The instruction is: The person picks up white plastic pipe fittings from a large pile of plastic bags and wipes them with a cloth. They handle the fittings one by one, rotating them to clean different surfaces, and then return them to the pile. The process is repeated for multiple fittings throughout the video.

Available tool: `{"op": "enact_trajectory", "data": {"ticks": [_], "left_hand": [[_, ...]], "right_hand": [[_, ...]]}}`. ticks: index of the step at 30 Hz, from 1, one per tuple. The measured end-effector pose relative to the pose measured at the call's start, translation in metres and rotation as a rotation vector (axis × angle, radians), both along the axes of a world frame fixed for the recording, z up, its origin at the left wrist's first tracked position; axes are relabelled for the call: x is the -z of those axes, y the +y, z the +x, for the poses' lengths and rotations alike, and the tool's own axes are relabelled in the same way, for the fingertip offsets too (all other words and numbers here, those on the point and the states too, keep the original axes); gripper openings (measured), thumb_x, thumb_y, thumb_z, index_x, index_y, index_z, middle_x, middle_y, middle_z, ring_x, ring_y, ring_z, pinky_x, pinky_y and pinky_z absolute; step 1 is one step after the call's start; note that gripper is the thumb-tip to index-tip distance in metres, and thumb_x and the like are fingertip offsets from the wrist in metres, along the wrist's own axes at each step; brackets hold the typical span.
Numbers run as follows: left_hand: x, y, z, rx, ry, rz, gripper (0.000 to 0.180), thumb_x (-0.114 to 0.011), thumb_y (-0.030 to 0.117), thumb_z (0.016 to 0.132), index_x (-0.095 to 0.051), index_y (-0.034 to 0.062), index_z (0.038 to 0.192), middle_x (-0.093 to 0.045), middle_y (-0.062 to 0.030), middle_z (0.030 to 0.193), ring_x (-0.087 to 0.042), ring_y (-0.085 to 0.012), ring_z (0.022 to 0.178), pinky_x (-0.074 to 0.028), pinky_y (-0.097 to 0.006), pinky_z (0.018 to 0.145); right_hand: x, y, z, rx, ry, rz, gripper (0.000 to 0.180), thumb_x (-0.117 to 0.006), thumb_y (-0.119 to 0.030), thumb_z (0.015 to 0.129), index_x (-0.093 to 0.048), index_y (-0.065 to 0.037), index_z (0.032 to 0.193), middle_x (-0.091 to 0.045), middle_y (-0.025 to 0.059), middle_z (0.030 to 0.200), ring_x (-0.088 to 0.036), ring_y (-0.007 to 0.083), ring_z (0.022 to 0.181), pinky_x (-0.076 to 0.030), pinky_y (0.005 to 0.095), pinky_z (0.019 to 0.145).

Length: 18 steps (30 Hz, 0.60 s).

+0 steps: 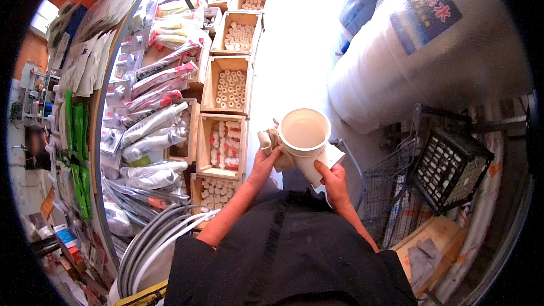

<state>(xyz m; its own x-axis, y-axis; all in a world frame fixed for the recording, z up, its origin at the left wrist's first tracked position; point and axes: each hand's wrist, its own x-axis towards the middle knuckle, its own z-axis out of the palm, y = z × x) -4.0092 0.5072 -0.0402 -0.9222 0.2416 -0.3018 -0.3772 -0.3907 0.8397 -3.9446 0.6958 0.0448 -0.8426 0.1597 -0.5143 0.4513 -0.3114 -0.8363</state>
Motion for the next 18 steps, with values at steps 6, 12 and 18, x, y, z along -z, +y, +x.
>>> {"op": "enact_trajectory", "data": {"ticks": [6, 12, 18], "left_hand": [[-0.013, 0.022, -0.018, 0.035, -0.047, -0.017, 0.037, -0.051, 0.018, 0.093, -0.048, 0.0021, 0.126, -0.057, -0.0068, 0.116, -0.056, -0.016, 0.103, -0.045, -0.03, 0.089], [-0.034, 0.042, -0.036, 0.002, -0.151, -0.004, 0.032, -0.054, 0.017, 0.09, -0.055, -0.0004, 0.117, -0.06, -0.0076, 0.109, -0.057, -0.0164, 0.099, -0.048, -0.03, 0.084], [-0.044, 0.044, -0.058, 0.233, 0.314, -0.353, 0.022, -0.056, 0.001, 0.084, -0.062, -0.0021, 0.105, -0.06, -0.016, 0.115, -0.057, -0.0217, 0.106, -0.047, -0.033, 0.088]], "right_hand": [[-0.011, 0.028, -0.007, 0.008, -0.014, -0.068, 0.026, -0.062, -0.023, 0.087, -0.061, -0.004, 0.105, -0.065, 0.0025, 0.089, -0.06, 0.009, 0.073, -0.046, 0.024, 0.061], [-0.008, 0.057, -0.007, 0.046, -0.053, -0.163, 0.027, -0.063, -0.02, 0.085, -0.061, -0.005, 0.107, -0.066, 0.0048, 0.094, -0.063, 0.0129, 0.077, -0.049, 0.027, 0.064], [-0.008, 0.082, -0.006, -0.076, -0.065, -0.239, 0.028, -0.063, -0.016, 0.083, -0.062, -0.004, 0.108, -0.066, 0.0063, 0.099, -0.063, 0.0147, 0.086, -0.05, 0.0289, 0.075]]}}
